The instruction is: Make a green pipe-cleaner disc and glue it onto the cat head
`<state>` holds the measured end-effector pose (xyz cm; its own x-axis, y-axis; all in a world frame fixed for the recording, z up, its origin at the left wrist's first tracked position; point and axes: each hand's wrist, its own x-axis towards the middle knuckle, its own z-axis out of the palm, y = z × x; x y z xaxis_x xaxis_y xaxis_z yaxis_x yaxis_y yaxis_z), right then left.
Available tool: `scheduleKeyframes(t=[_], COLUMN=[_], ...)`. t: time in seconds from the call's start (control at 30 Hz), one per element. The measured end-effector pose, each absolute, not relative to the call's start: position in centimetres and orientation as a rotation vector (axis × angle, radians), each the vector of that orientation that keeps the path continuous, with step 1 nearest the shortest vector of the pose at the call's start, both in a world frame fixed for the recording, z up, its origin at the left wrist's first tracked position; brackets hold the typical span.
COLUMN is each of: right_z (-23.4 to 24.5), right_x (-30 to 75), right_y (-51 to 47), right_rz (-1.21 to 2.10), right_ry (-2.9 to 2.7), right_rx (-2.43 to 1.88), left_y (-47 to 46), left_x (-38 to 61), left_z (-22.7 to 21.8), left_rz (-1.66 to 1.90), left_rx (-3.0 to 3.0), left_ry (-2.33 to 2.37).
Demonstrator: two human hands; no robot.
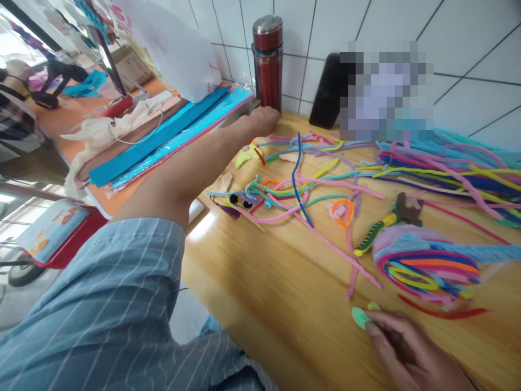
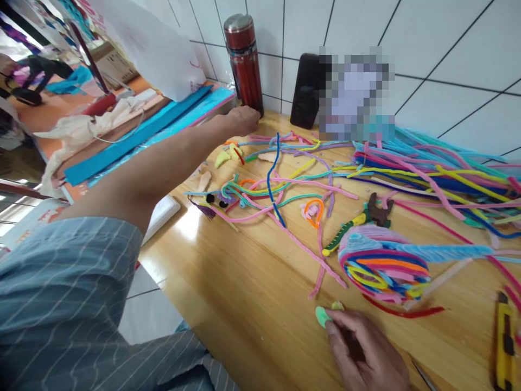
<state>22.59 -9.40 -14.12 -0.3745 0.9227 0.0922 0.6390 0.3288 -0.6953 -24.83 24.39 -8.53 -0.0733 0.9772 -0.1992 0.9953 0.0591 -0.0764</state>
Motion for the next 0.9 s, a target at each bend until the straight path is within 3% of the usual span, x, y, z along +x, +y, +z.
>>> scheduleKeyframes(t=[0.23,0.9], right_z=[-14.1,-14.1], right_x=[22.3,22.5], right_y=[-9.1,-9.3], right_rz=[0.745,0.79], right_ry=[-2.147,-2.109], right_rx=[-1.35,-1.442], left_y=[23.5,21.6], left_x=[-25.2,-25.7], left_z=[-6.5,-6.7], left_rz=[-0.218,-0.032], left_rx=[2.126,2.121], left_ry=[2.036,1.878])
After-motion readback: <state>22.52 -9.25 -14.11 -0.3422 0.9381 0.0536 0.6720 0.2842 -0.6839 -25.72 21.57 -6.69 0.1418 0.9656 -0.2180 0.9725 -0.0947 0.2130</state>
